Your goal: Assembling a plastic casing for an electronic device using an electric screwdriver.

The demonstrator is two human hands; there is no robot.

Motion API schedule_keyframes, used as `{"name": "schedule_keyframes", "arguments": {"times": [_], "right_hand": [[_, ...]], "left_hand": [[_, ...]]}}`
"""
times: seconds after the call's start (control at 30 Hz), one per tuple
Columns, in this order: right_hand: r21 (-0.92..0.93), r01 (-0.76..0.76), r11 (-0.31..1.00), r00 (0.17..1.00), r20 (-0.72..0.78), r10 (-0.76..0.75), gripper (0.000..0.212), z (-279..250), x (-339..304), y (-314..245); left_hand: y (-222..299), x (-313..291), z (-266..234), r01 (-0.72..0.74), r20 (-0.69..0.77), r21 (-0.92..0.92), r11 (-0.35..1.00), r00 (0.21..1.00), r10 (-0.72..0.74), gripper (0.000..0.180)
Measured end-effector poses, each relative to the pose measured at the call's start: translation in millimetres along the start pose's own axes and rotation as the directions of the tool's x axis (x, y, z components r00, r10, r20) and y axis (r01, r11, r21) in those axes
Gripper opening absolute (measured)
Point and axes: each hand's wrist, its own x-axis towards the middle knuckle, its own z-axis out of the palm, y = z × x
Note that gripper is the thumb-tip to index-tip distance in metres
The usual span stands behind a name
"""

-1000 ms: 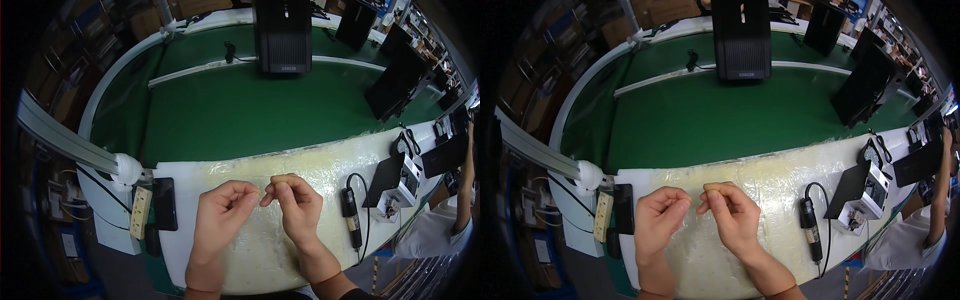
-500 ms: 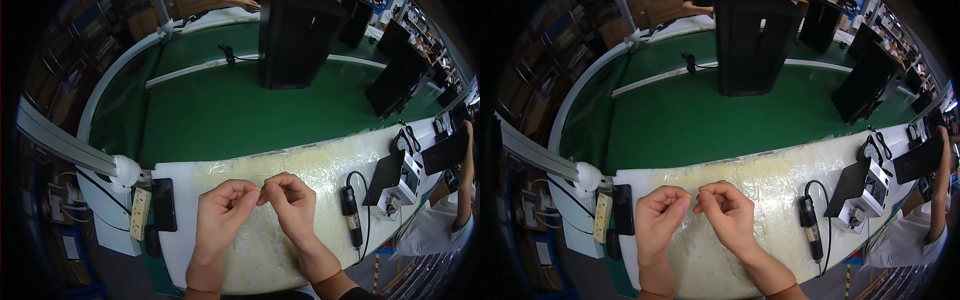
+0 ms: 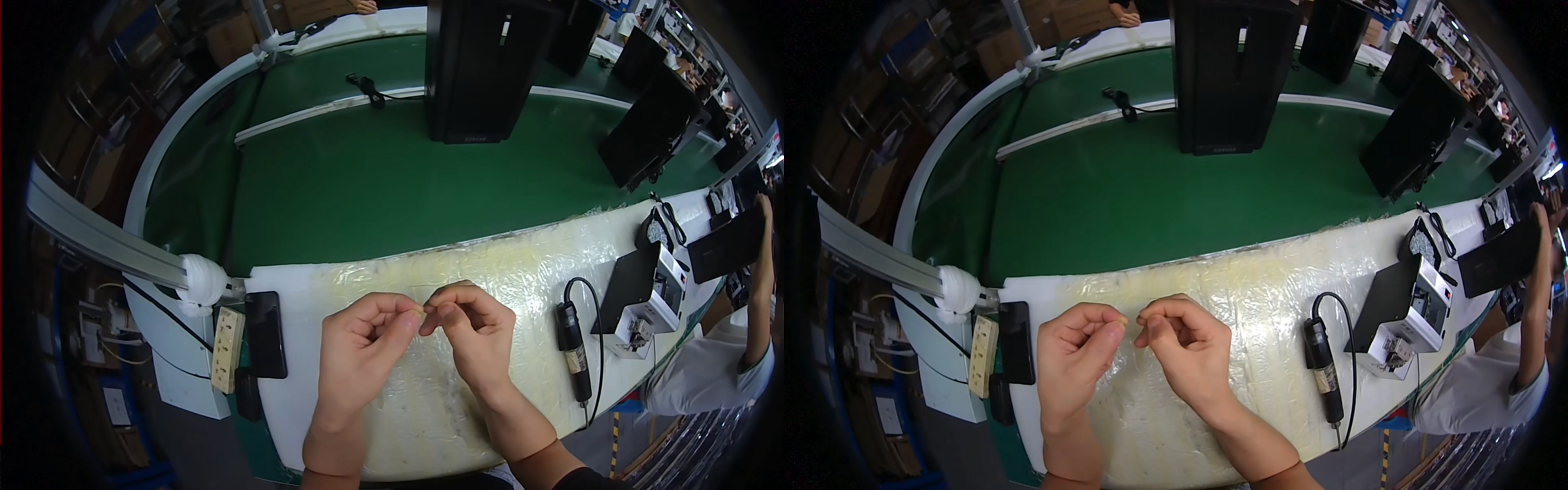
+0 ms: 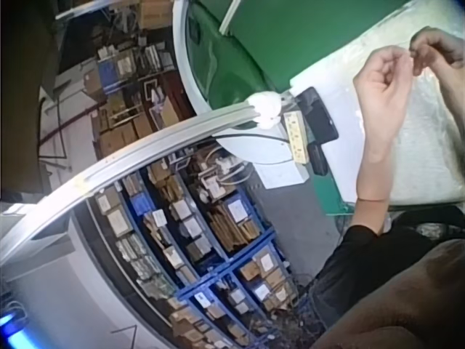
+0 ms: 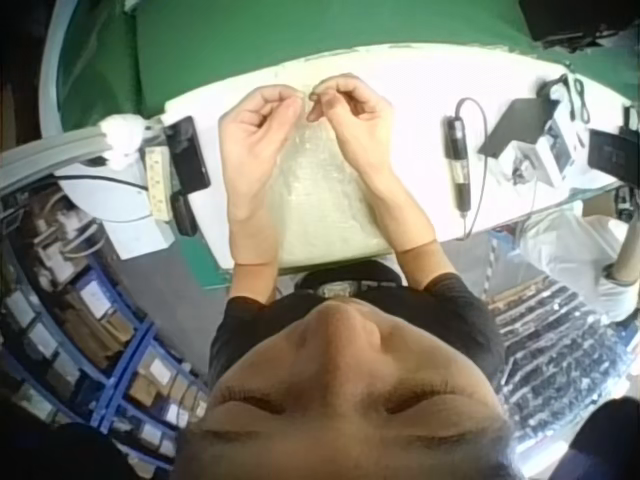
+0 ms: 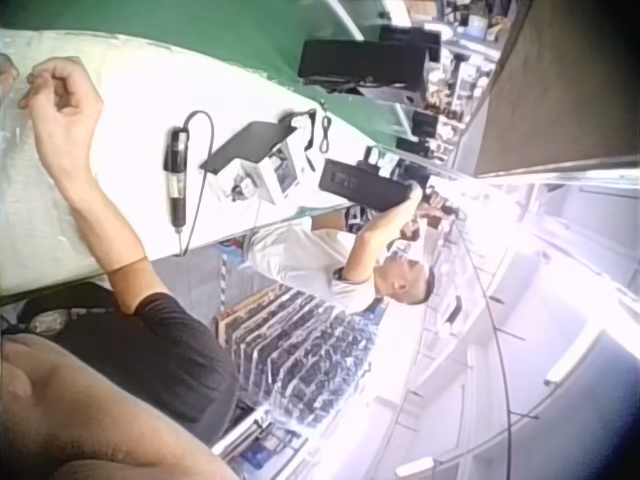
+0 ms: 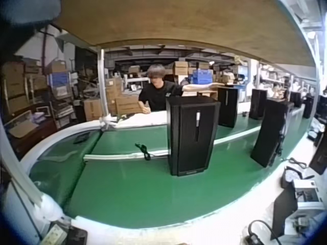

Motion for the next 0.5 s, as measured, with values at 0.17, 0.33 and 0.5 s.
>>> {"name": "schedule_keyframes", "arguments": {"times": [0.17, 0.33, 0.5], "right_hand": [[0.009, -0.115, 0.993, 0.989, -0.09, 0.115, 0.011, 2.4, 5.6, -1.9], [0.089, -0.241, 0.966, 0.96, -0.122, 0.251, 0.022, -18.2, 18.9, 20.8], [0.151, -0.261, 0.954, 0.957, -0.089, 0.276, 0.025, -5.8, 16.3, 10.9]], "left_hand": [[-0.4, 0.0, -0.1, 0.015, -0.016, 0.011, 1.0, 1.0, -0.015, 0.008], [0.0, 1.8, 0.8, 0.028, -0.007, -0.002, 1.0, 1.0, -0.028, 0.009], [-4.7, 4.6, 0.2, 0.042, -0.014, -0.036, 0.999, 0.999, -0.042, 0.009]]}}
